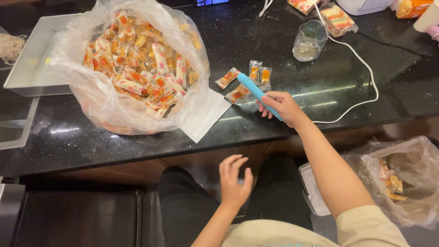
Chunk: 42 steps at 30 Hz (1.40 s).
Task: Sealing individual snack bags using a handheld heat sealer
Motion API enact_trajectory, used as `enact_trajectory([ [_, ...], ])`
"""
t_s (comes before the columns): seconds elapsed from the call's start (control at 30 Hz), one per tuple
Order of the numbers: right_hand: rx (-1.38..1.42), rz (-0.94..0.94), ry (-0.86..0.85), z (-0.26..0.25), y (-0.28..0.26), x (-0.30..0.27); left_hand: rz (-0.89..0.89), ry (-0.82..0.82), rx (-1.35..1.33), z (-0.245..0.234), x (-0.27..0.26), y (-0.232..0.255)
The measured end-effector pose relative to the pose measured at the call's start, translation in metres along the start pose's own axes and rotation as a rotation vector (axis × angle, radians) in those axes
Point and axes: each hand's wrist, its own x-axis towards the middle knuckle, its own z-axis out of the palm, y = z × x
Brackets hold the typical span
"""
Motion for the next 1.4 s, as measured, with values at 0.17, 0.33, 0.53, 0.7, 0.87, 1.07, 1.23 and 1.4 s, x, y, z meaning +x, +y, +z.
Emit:
enact_trajectory([
  [0.17,0.021,-0.006,-0.011,0.0,0.009,0.0,-0.536,0.19,-0.278,-0.044,0.029,-0.003],
  [0.33,-0.017,-0.011,-0.031,0.0,0.015,0.003,-0.675,0.332,-0.426,-0.073,0.051,-0.007],
  [0.53,0.063,-0.079,0.041,0.0,0.023,0.006,-0.637,0.29,-0.402,-0.069,0.063,-0.008],
  [0.7,0.075,-0.081,0.043,-0.004,0.029,0.009,-0.548,-0.021,-0.373,-0.055,0.094,-0.004],
  [0.87,0.094,-0.094,0.044,-0.005,0.033,0.012,-0.487,-0.145,-0.347,-0.058,0.134,0.015],
  [1.07,0.169,-0.107,0.055,-0.009,0.039,0.015,-0.419,-0.188,-0.332,-0.062,0.116,0.024],
  [1.23,0.164,-0.103,0.049,-0.008,0.041,0.014,-0.485,-0.132,-0.306,-0.08,0.088,-0.007],
  [1.4,0.124,-0.099,0.043,-0.005,0.035,0.009,-0.515,0.047,-0.266,-0.132,0.084,-0.025],
])
